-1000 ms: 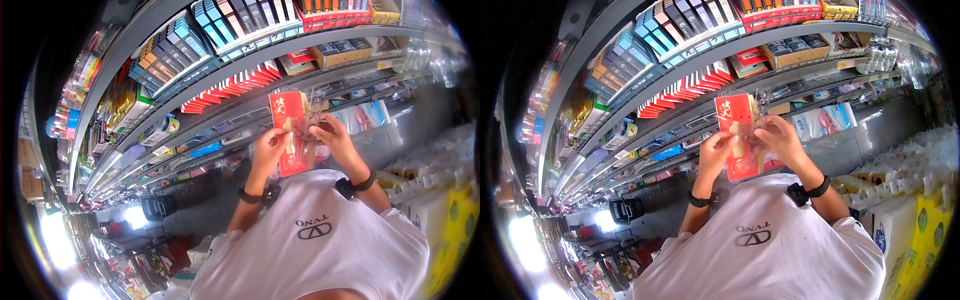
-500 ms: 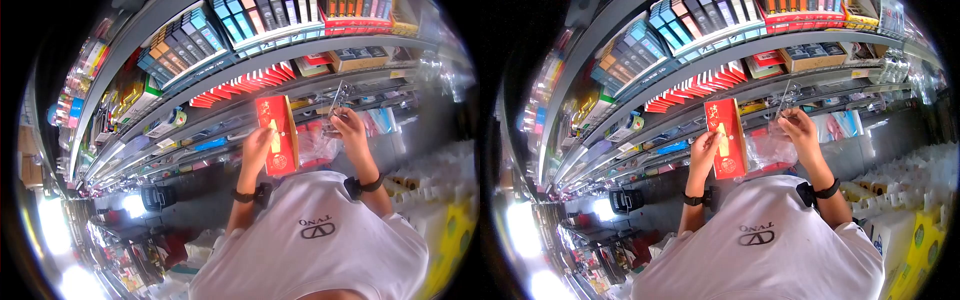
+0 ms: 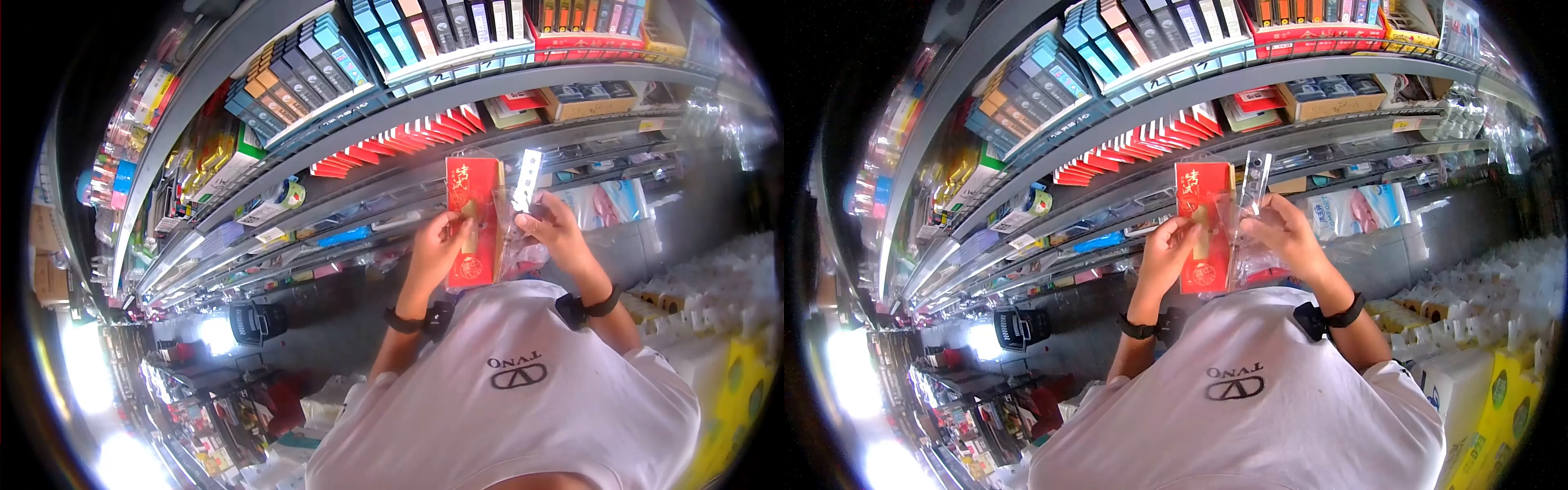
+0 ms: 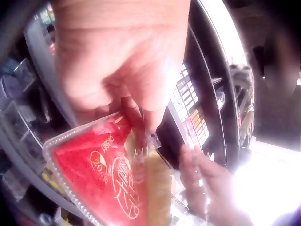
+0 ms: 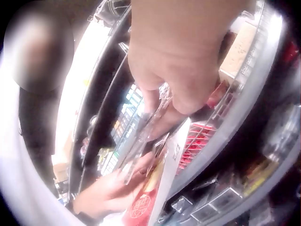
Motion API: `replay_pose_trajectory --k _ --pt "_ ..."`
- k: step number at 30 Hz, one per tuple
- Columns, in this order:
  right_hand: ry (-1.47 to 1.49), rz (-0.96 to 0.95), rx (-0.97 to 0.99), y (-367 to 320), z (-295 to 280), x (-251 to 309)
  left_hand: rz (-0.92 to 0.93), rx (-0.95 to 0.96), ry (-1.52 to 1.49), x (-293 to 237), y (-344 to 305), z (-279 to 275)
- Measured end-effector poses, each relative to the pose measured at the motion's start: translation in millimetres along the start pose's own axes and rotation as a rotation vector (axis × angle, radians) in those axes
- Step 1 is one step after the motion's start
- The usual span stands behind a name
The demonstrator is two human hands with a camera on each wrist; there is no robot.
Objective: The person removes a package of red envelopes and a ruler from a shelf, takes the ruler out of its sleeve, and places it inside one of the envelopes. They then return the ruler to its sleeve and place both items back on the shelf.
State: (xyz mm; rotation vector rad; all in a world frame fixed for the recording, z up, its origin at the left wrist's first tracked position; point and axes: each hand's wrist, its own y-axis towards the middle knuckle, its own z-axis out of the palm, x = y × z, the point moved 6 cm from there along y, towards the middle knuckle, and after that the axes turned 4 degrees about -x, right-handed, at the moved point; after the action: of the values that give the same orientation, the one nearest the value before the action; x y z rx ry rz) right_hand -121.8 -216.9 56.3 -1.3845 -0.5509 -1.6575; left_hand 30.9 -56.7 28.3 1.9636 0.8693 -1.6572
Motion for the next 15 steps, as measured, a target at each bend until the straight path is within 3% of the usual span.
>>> replay_pose_trajectory --k 15 --pt "0.0 0.009 -0.127 8 4 -12 0.137 0.087 0.115 -31 -6 28"
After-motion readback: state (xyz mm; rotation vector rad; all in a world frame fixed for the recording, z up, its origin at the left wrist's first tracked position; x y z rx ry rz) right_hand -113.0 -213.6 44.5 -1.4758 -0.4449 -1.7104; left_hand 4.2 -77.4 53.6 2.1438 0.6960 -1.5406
